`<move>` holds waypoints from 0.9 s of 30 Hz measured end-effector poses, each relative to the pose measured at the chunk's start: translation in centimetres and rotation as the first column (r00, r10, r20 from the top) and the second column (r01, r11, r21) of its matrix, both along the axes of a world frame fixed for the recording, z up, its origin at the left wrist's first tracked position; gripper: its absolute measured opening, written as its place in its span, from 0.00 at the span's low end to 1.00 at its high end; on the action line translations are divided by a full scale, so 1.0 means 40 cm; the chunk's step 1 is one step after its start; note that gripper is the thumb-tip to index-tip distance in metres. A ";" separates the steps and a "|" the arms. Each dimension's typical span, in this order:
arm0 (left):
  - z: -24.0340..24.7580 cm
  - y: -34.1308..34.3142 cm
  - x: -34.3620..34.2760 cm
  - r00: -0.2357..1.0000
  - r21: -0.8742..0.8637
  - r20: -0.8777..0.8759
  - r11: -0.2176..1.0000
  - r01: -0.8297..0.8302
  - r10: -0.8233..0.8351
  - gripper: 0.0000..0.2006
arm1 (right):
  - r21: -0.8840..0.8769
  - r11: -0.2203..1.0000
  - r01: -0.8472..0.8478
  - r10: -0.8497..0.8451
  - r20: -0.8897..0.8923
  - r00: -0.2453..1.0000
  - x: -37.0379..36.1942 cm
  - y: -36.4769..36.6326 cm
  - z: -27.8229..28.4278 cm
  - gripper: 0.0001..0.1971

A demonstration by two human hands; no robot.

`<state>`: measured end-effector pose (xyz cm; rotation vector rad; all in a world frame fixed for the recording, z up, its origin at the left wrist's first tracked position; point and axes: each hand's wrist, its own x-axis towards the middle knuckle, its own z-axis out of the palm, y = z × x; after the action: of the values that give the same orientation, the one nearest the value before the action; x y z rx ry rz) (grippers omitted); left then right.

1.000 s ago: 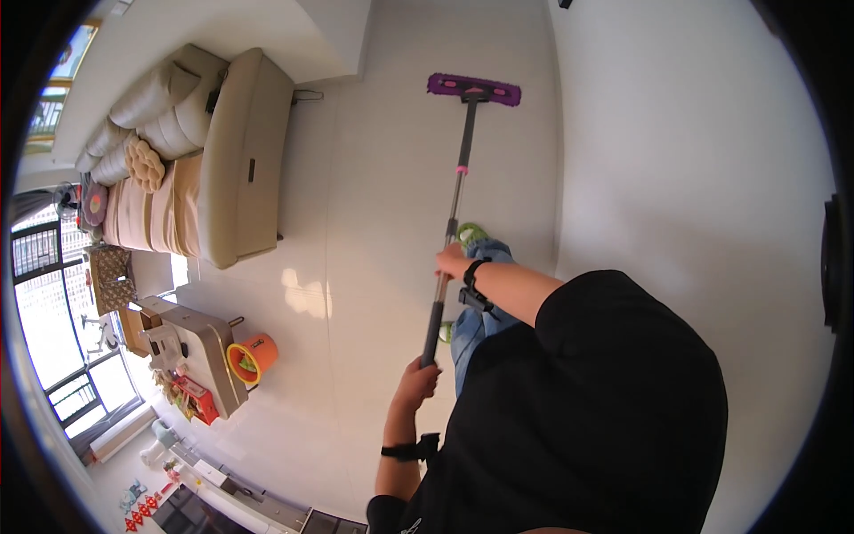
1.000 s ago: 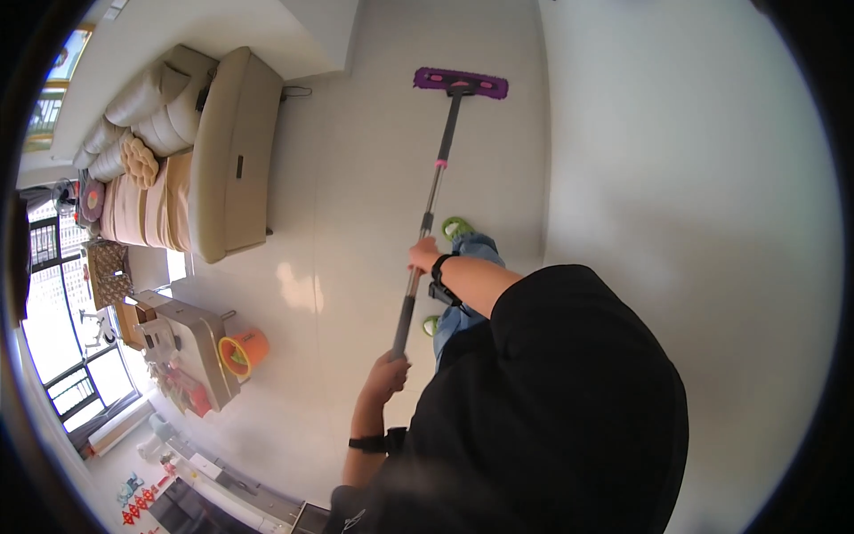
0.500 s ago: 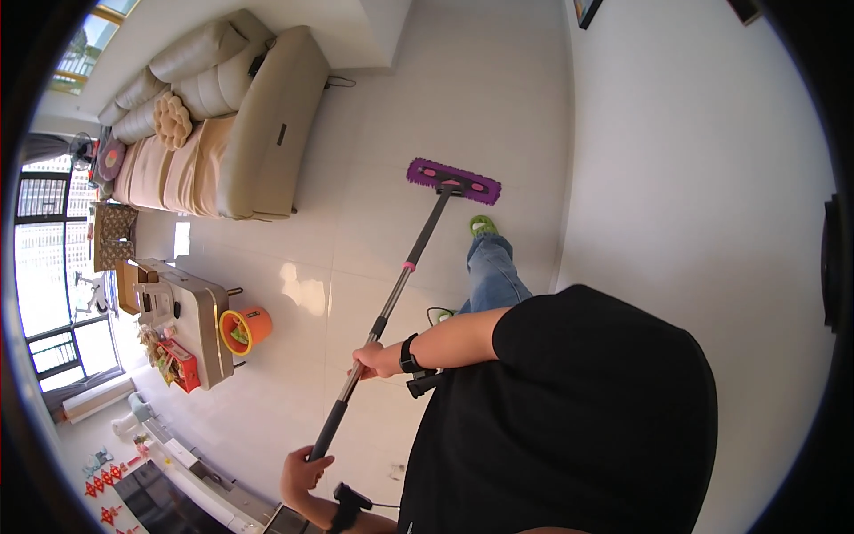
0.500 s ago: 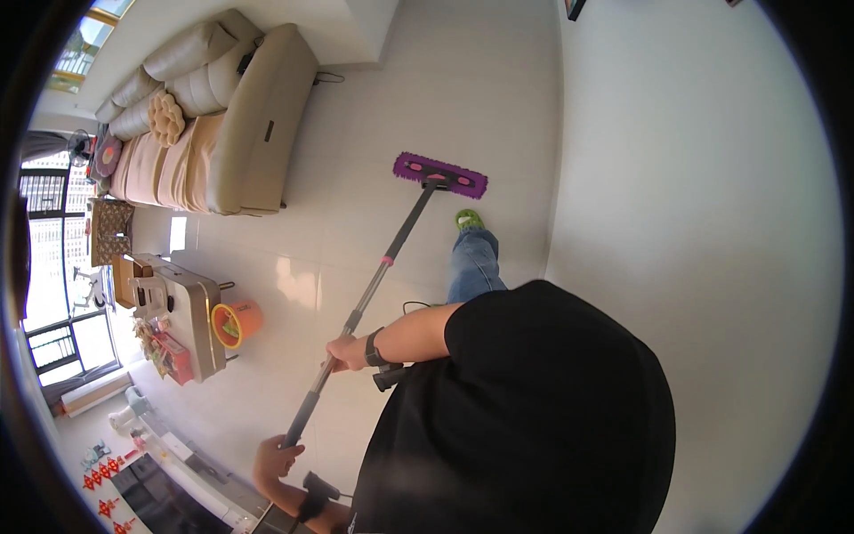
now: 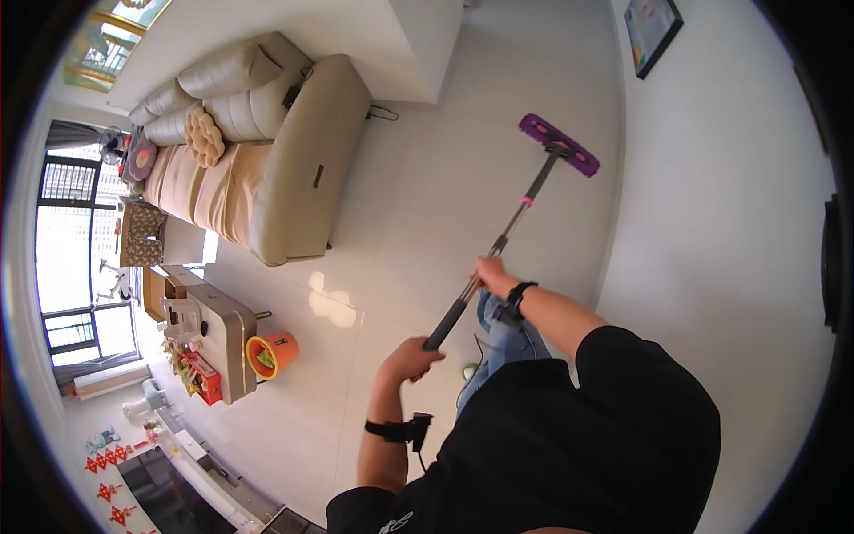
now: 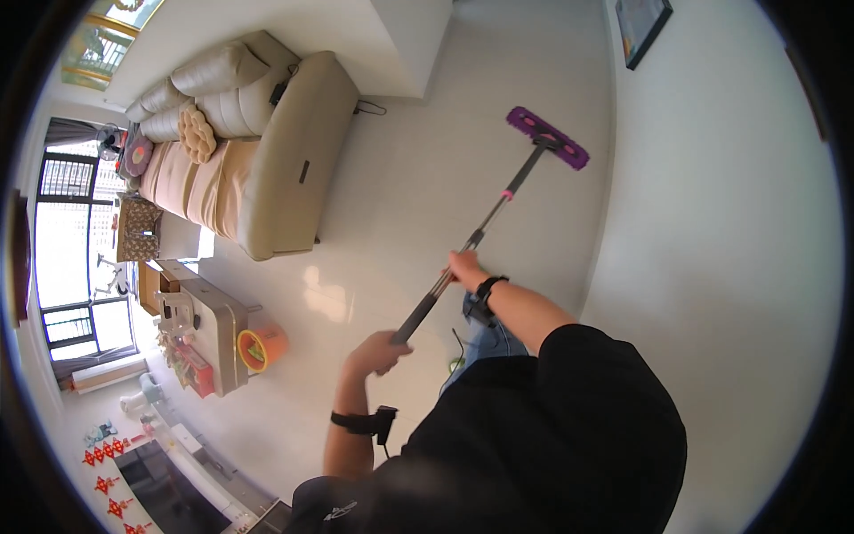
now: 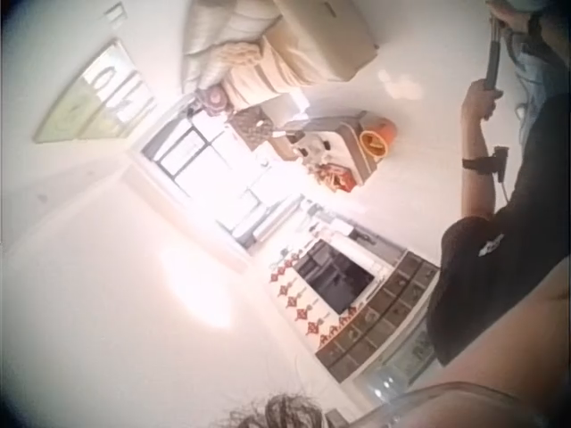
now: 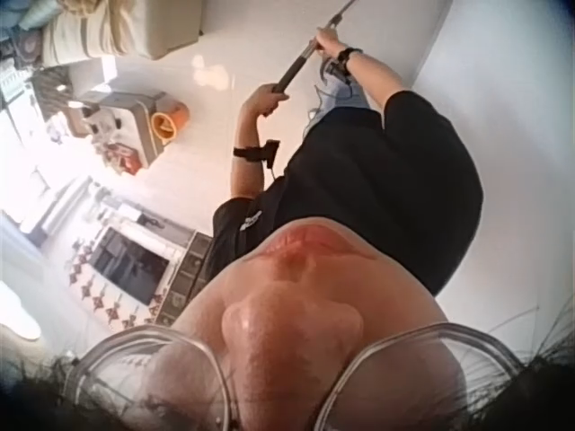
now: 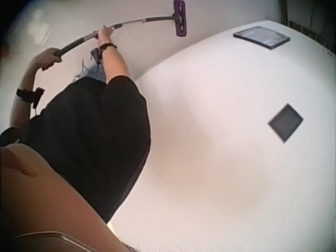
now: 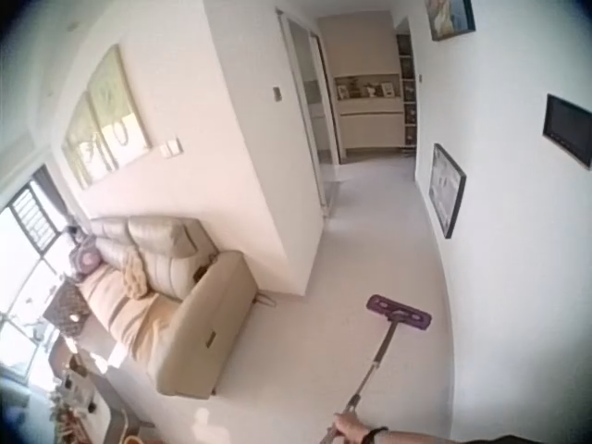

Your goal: Mopping the tiled floor of a hallway and bathroom using a mop and bucket.

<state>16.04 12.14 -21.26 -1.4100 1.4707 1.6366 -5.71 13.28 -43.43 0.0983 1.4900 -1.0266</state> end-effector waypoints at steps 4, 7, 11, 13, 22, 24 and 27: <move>-0.163 -0.102 -0.122 0.994 -0.311 -0.085 0.946 -0.088 0.065 0.16 | 0.071 0.987 -0.143 0.147 -0.069 0.987 -0.218 -0.199 -0.057 0.10; -0.151 -0.172 -0.198 0.987 -0.272 -0.088 0.951 -0.150 0.131 0.15 | 0.137 0.981 -0.136 0.153 -0.124 0.980 -0.273 -0.295 -0.061 0.09; -0.190 -0.126 -0.141 0.975 -0.273 -0.128 0.938 -0.213 0.184 0.12 | 0.180 0.934 -0.309 0.331 -0.104 0.938 -0.228 -0.314 -0.076 0.10; -0.186 -0.079 -0.081 0.968 -0.240 -0.084 0.938 -0.252 0.238 0.16 | 0.200 0.925 -0.323 0.343 -0.076 0.936 -0.156 -0.297 -0.071 0.09; -0.080 0.292 0.373 0.898 -0.102 0.040 0.896 -0.432 0.438 0.14 | 0.159 0.809 -0.566 0.553 0.123 0.824 0.368 -0.035 -0.041 0.10; -0.074 0.450 0.534 0.896 -0.216 -0.005 0.874 -0.435 0.444 0.14 | 0.100 0.787 -0.609 0.578 0.227 0.784 0.532 0.078 -0.039 0.09; 0.091 0.601 0.770 0.821 -0.132 0.090 0.824 -0.552 0.564 0.12 | -0.124 0.779 -0.615 0.568 0.554 0.609 0.805 0.260 -0.043 0.08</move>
<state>46.85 36.16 -17.63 -2.1128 1.1342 1.7726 26.49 23.69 -45.15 -0.0406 0.8929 -0.3279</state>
